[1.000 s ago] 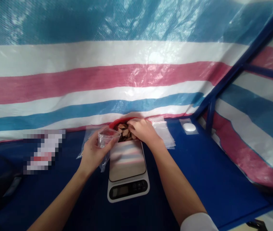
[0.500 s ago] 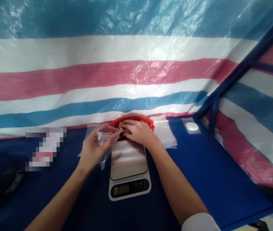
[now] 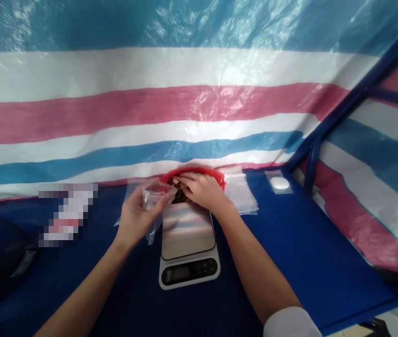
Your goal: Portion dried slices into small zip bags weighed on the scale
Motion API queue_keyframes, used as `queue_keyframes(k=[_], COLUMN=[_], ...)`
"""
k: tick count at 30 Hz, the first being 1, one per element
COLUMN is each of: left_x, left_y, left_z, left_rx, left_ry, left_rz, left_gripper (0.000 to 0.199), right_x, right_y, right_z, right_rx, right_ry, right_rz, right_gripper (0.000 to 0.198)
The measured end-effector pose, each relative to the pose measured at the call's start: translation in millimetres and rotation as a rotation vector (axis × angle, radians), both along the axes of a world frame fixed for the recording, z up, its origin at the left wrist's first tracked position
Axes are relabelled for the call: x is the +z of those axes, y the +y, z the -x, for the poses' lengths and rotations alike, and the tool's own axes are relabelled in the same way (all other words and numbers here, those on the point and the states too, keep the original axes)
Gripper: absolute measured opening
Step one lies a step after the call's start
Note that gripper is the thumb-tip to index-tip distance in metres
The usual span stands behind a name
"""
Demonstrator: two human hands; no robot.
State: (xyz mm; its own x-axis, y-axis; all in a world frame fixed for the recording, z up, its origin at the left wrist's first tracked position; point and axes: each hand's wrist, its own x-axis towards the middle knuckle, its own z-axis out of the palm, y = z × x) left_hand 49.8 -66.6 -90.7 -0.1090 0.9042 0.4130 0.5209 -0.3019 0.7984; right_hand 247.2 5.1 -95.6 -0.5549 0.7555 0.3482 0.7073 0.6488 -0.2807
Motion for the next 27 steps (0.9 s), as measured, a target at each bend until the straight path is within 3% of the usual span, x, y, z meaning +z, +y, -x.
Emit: queue_keyframes(k=[10,17,22,27], left_x=[-1.7,3.3,4.8,5.0], left_y=[2,-1,-3,-4], left_z=[1,0,-2,-5], left_rx=[-0.001,-0.032,-0.069,-0.161], left_ry=[-0.006,0.001,0.047,0.038], left_rz=[0.011,0.021,0.002,-0.015], left_gripper=[0.045,0.046,0.049,0.051], right_x=[3,18,43,54], right_y=[3,4,-8,-19], right_z=[-5,-18,-25,-24], right_rx=[-0.111,-0.09,0.04,0.181], right_ry=[0.077,0.429,0.642,0.584], right_rz=[0.018,0.171,0.314,0.425], right_gripper=[0.028,0.025,0.027,0.022])
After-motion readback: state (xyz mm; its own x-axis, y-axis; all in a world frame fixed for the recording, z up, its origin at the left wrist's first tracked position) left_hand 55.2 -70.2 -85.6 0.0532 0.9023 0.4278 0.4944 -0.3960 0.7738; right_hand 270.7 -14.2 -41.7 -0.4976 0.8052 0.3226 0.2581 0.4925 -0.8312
